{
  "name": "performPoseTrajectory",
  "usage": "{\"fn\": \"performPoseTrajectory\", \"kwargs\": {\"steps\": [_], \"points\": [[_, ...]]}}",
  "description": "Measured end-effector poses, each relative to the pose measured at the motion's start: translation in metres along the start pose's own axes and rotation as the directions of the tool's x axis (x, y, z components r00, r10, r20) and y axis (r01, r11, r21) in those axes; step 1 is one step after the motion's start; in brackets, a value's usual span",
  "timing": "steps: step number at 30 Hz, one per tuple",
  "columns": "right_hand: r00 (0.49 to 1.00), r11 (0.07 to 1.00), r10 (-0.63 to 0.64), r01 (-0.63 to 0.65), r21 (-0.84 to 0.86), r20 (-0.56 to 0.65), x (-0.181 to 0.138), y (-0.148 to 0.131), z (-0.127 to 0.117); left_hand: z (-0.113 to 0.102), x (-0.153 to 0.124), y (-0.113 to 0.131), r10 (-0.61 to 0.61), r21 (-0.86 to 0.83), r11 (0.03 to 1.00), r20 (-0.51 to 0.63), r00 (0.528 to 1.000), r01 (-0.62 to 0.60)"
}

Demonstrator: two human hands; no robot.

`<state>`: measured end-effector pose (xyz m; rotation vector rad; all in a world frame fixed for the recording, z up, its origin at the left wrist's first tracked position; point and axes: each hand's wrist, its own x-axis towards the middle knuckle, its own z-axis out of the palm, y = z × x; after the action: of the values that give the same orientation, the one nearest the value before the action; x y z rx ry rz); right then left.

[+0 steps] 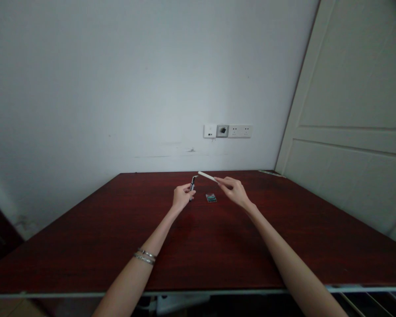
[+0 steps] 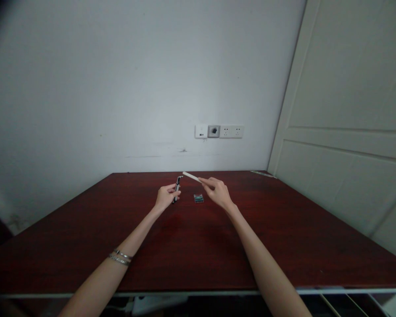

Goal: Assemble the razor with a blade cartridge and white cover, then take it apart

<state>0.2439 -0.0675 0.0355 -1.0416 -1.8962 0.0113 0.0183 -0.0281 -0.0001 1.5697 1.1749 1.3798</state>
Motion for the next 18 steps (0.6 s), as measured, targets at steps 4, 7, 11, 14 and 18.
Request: {"fn": "performPoseTrajectory", "kwargs": {"steps": [4,7,11,14,18], "points": [[0.999,0.999,-0.032,0.030,0.038,0.038,0.0001,-0.0012,0.0008,0.0007,-0.0027,0.0050,-0.009,-0.030,1.000,0.029,1.000,0.010],[0.996,0.997,-0.054,0.051,0.050,0.067,0.0000,-0.0009,0.0022,0.0012,-0.0045,0.0067,0.004,-0.031,1.000,0.050,0.999,-0.002],[0.996,0.995,-0.074,0.071,0.066,0.053,-0.0001,-0.0008,0.0033,0.0021,-0.0042,0.0040,0.025,-0.049,0.999,0.081,0.996,-0.021],[0.994,0.994,-0.091,0.087,0.067,0.054,0.0002,-0.0018,0.0024,0.0024,-0.0039,0.0026,0.036,-0.085,0.996,0.097,0.995,-0.028],[0.992,0.993,-0.099,0.093,0.077,0.081,0.0004,-0.0006,0.0007,0.0012,-0.0076,0.0087,-0.003,-0.124,0.992,0.124,0.992,0.019]]}}
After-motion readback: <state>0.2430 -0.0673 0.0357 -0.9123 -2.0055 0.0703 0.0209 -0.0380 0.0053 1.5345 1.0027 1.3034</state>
